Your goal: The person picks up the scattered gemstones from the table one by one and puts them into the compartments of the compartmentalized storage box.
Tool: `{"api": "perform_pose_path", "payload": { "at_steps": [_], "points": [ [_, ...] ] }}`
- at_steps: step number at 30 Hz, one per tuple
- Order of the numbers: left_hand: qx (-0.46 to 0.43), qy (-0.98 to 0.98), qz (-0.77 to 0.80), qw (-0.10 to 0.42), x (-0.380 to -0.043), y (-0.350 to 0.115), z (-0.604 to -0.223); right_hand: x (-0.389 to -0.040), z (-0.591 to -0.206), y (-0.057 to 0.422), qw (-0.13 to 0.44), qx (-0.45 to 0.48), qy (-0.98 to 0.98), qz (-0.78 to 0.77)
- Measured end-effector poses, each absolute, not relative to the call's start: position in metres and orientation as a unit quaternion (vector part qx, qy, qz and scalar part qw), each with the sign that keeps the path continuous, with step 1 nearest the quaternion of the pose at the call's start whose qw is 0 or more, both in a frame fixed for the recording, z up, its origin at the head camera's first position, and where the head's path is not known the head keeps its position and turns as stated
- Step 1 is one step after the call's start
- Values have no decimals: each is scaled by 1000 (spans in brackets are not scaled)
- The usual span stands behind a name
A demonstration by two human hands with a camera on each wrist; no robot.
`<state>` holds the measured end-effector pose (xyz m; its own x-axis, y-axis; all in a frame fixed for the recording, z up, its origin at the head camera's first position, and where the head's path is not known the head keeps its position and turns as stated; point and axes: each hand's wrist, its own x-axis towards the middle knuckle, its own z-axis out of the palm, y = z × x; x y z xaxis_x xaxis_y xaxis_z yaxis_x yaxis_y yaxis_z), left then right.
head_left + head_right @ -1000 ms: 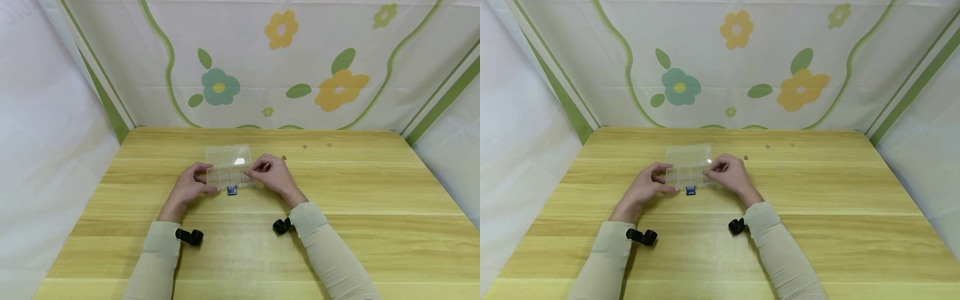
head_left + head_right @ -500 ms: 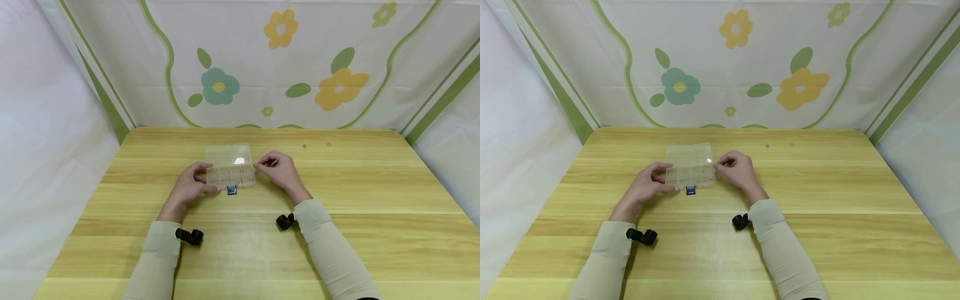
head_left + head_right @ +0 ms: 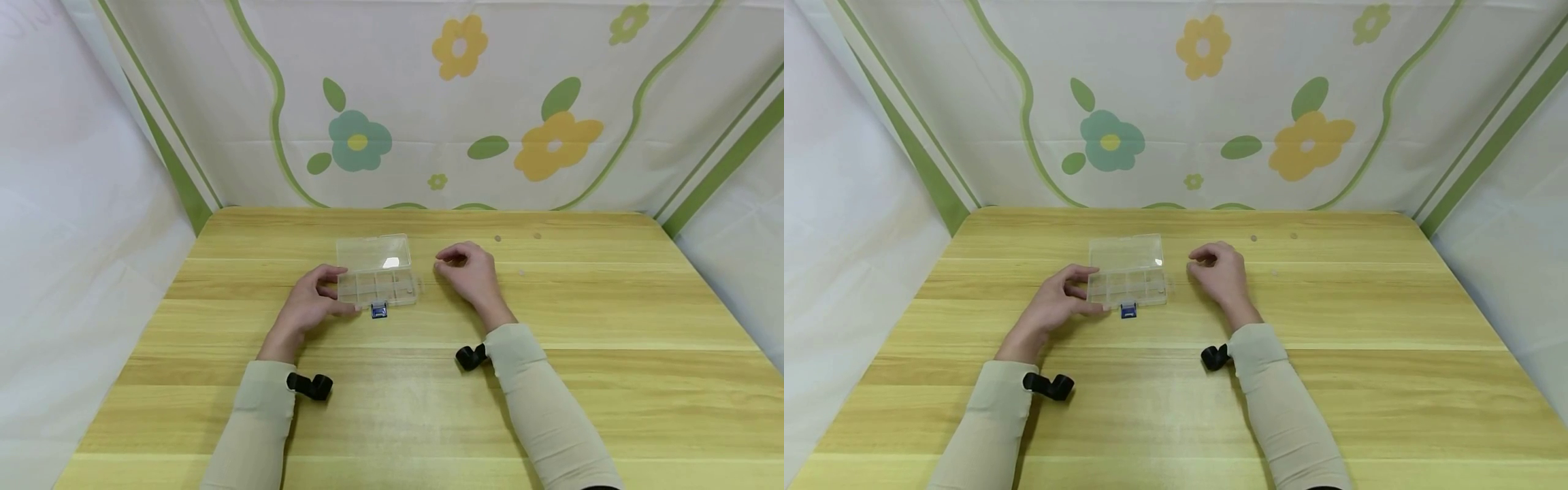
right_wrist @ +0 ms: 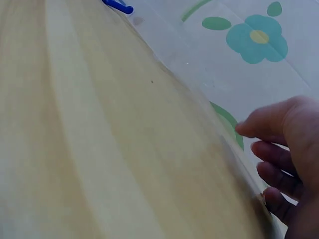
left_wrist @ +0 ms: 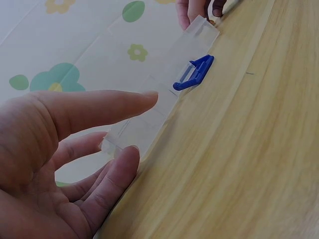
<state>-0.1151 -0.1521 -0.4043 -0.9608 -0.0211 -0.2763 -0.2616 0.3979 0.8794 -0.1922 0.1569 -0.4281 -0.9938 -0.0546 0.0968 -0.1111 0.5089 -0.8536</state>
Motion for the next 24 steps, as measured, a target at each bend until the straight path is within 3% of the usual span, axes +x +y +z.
{"api": "perform_pose_path", "payload": {
  "at_steps": [24],
  "points": [
    [-86, 828, 543, 109, -116, -152, -404, -200, -432, 175, 78, -6, -870, 486]
  ]
}}
